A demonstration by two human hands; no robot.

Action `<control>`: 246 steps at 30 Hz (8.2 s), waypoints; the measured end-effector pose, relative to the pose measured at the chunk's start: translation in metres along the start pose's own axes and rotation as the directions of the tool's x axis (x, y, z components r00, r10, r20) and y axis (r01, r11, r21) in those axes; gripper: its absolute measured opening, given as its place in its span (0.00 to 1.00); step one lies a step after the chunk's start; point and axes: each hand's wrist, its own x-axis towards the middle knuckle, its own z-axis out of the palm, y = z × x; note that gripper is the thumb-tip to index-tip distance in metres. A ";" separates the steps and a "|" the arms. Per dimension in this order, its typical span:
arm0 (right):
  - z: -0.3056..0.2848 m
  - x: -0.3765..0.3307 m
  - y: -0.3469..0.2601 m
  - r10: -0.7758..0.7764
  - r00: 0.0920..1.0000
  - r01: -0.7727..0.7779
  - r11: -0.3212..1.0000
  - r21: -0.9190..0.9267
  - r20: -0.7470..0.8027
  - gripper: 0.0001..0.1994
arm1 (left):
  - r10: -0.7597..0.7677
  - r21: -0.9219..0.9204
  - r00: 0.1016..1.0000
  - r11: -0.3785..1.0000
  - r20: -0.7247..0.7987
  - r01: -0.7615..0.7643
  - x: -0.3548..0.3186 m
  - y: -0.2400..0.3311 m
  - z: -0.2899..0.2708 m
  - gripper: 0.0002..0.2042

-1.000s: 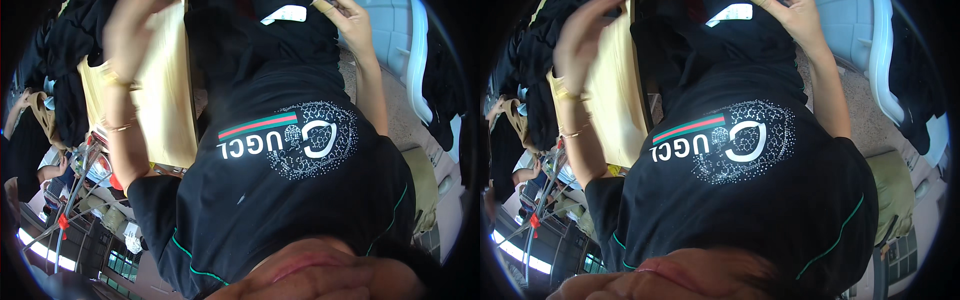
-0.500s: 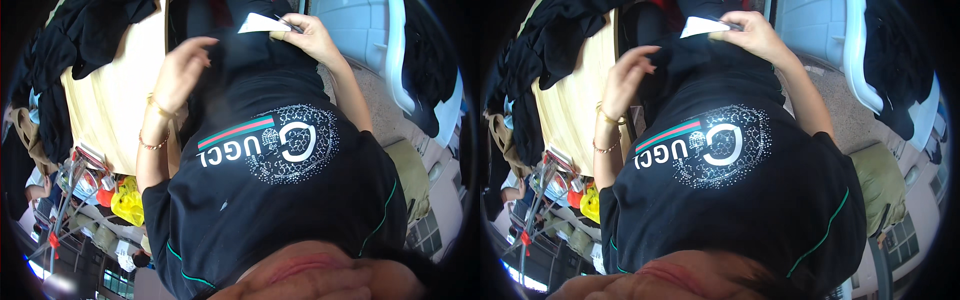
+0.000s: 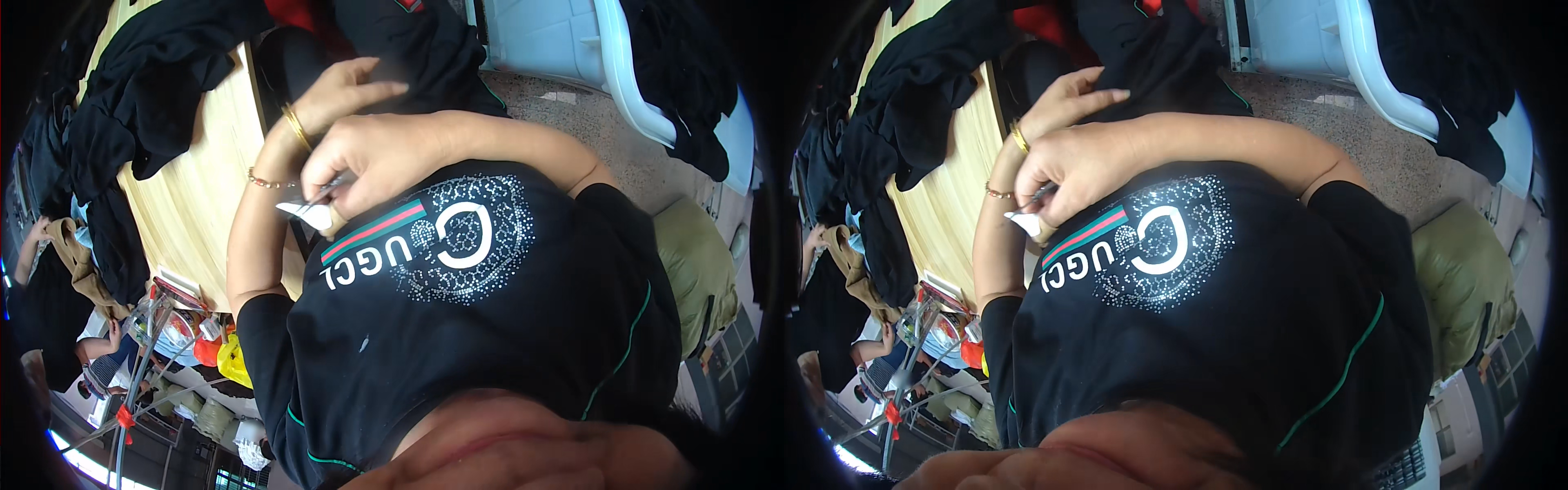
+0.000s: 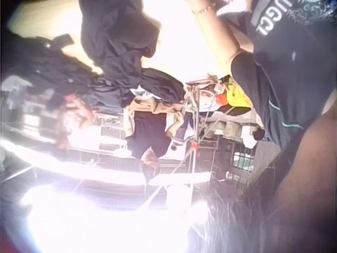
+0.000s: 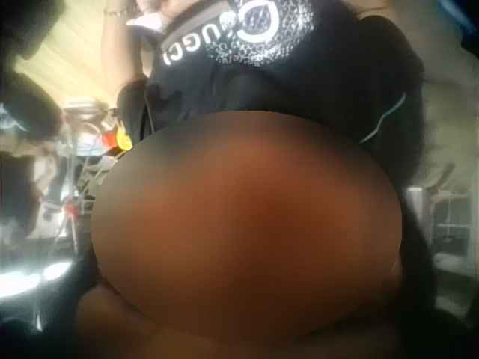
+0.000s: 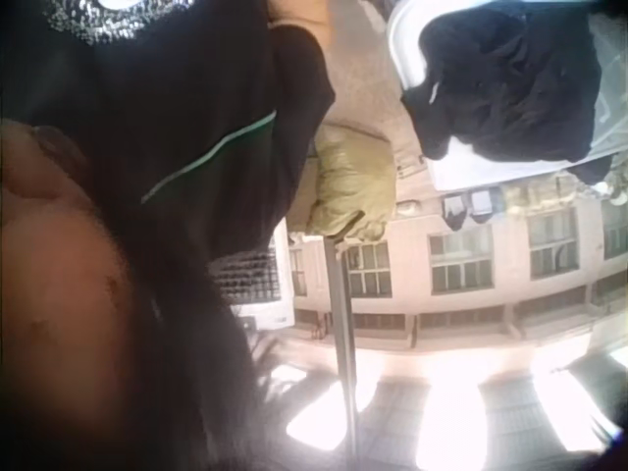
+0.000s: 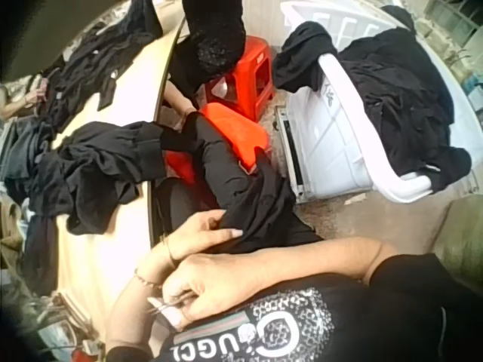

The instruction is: Trimming excess threads from black shirts using small scissors.

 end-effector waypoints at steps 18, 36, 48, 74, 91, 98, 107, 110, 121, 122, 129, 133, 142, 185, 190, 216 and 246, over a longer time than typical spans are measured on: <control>-0.120 -0.139 0.115 0.233 0.314 -0.041 0.972 0.232 -0.920 0.11 | 0.588 0.861 0.647 0.448 -0.485 0.239 -0.062 0.078 -0.053 0.19; -0.112 -0.112 0.141 0.136 0.480 0.028 0.985 0.170 -0.867 0.18 | 0.229 0.378 0.766 0.926 -0.601 0.020 0.045 0.002 0.023 0.09; -0.073 -0.079 0.051 -0.091 0.655 -0.064 0.983 -0.175 -0.750 0.18 | -0.073 -0.661 0.902 0.705 -0.426 -0.255 -0.042 0.037 0.024 0.10; -0.065 -0.062 -0.001 -0.201 0.798 -0.203 0.798 -0.567 -0.569 0.15 | 0.063 -0.367 0.801 0.866 -0.595 -0.340 -0.043 0.025 0.030 0.11; -0.069 -0.061 0.014 -0.287 0.721 -0.164 0.814 -0.558 -0.631 0.11 | 0.060 -0.399 0.782 0.834 -0.621 -0.381 -0.039 0.019 0.027 0.11; -0.075 -0.074 0.034 -0.034 0.557 -0.222 0.957 -0.188 -0.830 0.14 | 0.388 0.289 0.747 0.919 -0.540 -0.268 -0.041 0.029 0.022 0.23; -0.071 -0.090 0.044 -0.103 0.611 -0.308 0.882 -0.356 -0.785 0.15 | 0.454 0.672 0.731 0.741 -0.510 0.009 -0.026 0.036 0.020 0.10; -0.067 -0.089 0.038 -0.170 0.616 -0.240 0.889 -0.389 -0.769 0.16 | 0.377 0.188 0.745 0.925 -0.551 -0.329 -0.020 0.029 0.016 0.07; -0.064 -0.076 0.023 -0.420 0.674 -0.176 0.709 -0.683 -0.608 0.22 | -0.104 -0.458 0.702 0.823 -0.705 -0.337 -0.020 0.019 0.016 0.12; -0.063 -0.074 0.024 -0.421 0.664 -0.174 0.717 -0.675 -0.618 0.22 | -0.104 -0.458 0.701 0.822 -0.705 -0.338 -0.020 0.019 0.016 0.12; -0.068 -0.069 0.025 -0.447 0.693 -0.241 0.595 -0.766 -0.565 0.22 | -0.260 -0.590 0.673 0.742 -0.692 -0.320 -0.022 0.024 0.020 0.12; -0.068 -0.065 0.024 -0.478 0.668 -0.236 0.591 -0.772 -0.570 0.22 | -0.233 -0.577 0.688 0.751 -0.687 -0.321 -0.023 0.025 0.021 0.13; -0.069 -0.065 0.019 -0.504 0.685 -0.283 0.480 -0.830 -0.525 0.21 | -0.286 -0.597 0.682 0.754 -0.673 -0.274 -0.023 0.028 0.023 0.15; -0.084 -0.076 0.017 -0.149 0.612 -0.183 0.929 -0.322 -0.777 0.16 | 0.037 -0.686 0.909 0.644 -0.415 -0.339 -0.042 0.029 0.024 0.14; -0.077 -0.069 0.005 -0.284 0.773 -0.165 0.773 -0.612 -0.567 0.20 | 0.036 -0.601 0.888 0.724 -0.458 -0.339 -0.037 0.035 0.028 0.13; -0.088 -0.065 0.031 -0.287 0.827 -0.134 0.734 -0.666 -0.483 0.16 | 0.044 -0.418 0.871 0.865 -0.489 -0.279 -0.040 0.040 0.033 0.13; -0.107 -0.059 0.031 -0.160 0.604 -0.181 0.926 -0.331 -0.781 0.16 | -0.045 -0.650 0.852 0.668 -0.521 -0.362 -0.046 0.048 0.024 0.12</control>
